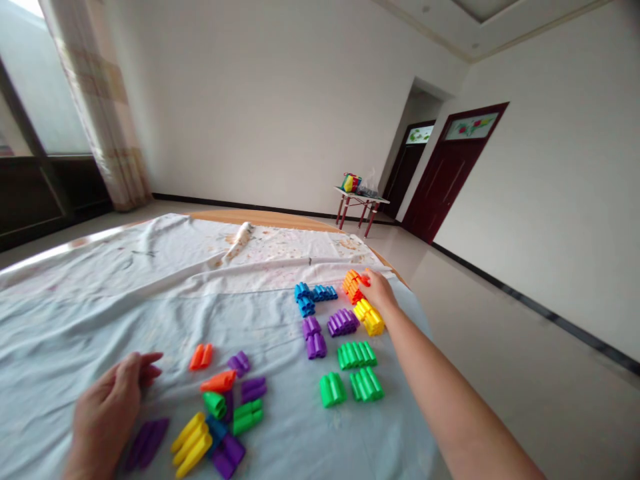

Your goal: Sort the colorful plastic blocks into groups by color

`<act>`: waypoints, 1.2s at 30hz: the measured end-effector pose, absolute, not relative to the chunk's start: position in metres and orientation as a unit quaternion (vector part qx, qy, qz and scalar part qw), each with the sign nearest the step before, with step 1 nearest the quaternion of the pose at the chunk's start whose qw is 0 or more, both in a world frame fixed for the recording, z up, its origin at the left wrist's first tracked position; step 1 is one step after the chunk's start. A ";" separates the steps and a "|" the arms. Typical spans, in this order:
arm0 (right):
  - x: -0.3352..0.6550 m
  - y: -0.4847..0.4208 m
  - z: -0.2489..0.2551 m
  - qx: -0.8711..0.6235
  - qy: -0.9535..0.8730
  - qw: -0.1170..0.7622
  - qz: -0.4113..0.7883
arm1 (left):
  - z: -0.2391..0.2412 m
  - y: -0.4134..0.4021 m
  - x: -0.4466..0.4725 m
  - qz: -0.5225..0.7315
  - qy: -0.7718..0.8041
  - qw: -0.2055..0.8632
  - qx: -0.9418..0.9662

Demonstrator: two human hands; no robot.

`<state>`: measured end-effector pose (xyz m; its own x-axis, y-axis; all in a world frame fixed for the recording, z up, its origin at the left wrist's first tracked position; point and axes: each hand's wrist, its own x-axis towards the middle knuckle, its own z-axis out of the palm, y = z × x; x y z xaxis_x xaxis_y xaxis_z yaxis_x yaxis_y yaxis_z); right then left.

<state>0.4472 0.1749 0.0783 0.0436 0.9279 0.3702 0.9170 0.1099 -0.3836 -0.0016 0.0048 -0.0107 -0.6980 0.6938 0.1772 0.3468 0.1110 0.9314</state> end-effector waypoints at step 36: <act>0.251 0.027 0.036 -0.426 -0.873 0.209 0.112 | 0.009 -0.004 0.011 0.600 0.694 0.220 0.332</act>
